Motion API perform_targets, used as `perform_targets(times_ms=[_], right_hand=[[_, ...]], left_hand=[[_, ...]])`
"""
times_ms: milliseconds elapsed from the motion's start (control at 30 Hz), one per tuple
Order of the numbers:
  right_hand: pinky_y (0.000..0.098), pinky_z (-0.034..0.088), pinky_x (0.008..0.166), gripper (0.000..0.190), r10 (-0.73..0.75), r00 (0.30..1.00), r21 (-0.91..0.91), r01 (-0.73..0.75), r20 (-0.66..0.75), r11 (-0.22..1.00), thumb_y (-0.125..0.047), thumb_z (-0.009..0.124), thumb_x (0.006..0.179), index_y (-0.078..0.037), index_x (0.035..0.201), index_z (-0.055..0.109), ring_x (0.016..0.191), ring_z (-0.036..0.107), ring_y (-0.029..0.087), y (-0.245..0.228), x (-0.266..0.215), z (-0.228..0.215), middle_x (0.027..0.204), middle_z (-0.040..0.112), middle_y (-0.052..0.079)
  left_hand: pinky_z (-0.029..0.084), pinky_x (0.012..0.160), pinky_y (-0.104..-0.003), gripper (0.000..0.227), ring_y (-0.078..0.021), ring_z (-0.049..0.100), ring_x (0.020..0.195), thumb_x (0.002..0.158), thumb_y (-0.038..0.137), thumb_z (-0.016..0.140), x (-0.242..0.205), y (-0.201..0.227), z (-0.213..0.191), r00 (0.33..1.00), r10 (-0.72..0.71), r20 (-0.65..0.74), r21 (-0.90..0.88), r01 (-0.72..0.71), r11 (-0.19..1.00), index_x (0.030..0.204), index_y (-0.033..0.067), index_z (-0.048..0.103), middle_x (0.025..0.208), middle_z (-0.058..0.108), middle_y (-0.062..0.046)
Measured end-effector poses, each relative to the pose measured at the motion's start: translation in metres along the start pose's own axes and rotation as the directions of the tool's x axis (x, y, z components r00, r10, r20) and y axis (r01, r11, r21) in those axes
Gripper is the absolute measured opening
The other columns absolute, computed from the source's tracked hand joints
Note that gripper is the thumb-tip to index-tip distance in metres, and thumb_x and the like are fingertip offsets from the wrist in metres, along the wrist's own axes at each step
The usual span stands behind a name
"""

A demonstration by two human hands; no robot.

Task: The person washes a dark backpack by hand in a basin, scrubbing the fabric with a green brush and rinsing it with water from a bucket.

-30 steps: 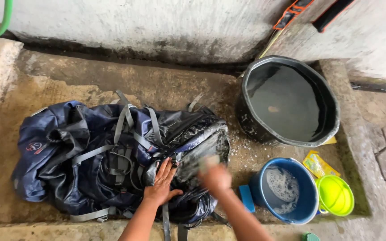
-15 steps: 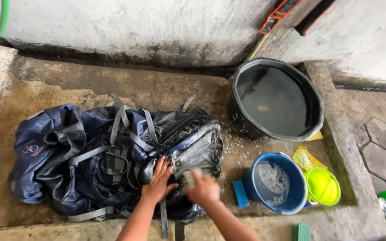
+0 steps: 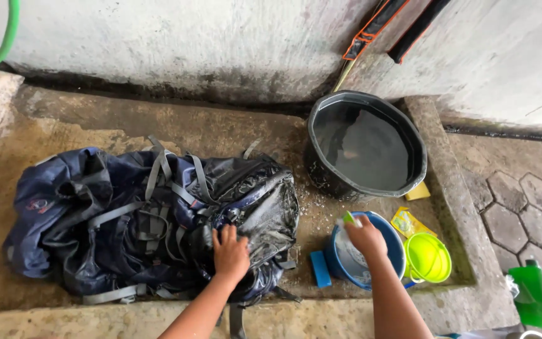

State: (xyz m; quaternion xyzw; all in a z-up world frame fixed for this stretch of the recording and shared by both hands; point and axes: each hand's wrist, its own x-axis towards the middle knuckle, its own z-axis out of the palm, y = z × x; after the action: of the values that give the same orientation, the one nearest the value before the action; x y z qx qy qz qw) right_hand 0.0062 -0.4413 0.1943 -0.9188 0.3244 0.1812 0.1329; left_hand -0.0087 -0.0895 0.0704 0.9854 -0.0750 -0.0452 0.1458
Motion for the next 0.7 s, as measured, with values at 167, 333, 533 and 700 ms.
perform_targets(times_ms=[167,333,533,700], right_hand=[[0.0416,0.057,0.103,0.059,0.020,0.988,-0.177,0.007,0.152,0.984,-0.060,0.059,0.081,-0.023,0.126,0.066,0.116,0.073,0.029,0.118,0.088,0.131,0.118,0.078,0.010],[0.0459,0.055,0.067,0.027,-0.454,0.888,-0.229,0.427,-0.078,0.875,-0.024,0.055,0.093,-0.011,0.107,0.075,0.077,0.070,0.031,0.061,0.065,0.120,0.093,0.073,0.015],[0.0442,0.058,0.095,0.053,-0.117,0.993,0.524,0.113,-0.027,0.844,-0.058,0.076,0.080,-0.048,0.130,0.063,0.105,0.073,0.030,-0.071,-0.076,-0.009,0.112,0.077,0.006],[0.0506,0.056,0.072,0.046,-0.640,0.359,0.092,0.907,-0.680,0.410,-0.033,0.086,0.077,-0.003,0.107,0.067,0.082,0.067,0.043,-0.143,-0.121,0.126,0.086,0.068,0.022]], left_hand=[[0.060,0.072,-0.048,0.024,-0.0280,0.068,0.097,0.086,0.028,0.064,0.009,0.010,0.077,0.993,0.110,-0.046,-0.067,-0.113,0.991,0.109,0.0244,0.058,0.098,0.060,-0.002],[0.061,0.072,-0.048,0.014,-0.0286,0.075,0.090,0.089,0.037,0.061,0.074,0.003,-0.050,0.999,0.006,0.054,-0.124,0.001,0.992,0.098,0.0301,0.068,0.092,0.069,0.002],[0.059,0.077,-0.052,0.020,-0.0369,0.073,0.091,0.088,0.029,0.073,0.077,-0.039,-0.113,0.998,0.063,-0.022,-0.086,-0.065,0.994,0.095,0.0122,0.066,0.090,0.071,-0.010],[0.058,0.077,-0.051,0.026,-0.0351,0.072,0.089,0.092,0.036,0.070,0.096,-0.065,-0.069,0.987,0.138,-0.080,0.089,-0.131,0.987,0.099,0.0116,0.062,0.089,0.069,-0.010]])
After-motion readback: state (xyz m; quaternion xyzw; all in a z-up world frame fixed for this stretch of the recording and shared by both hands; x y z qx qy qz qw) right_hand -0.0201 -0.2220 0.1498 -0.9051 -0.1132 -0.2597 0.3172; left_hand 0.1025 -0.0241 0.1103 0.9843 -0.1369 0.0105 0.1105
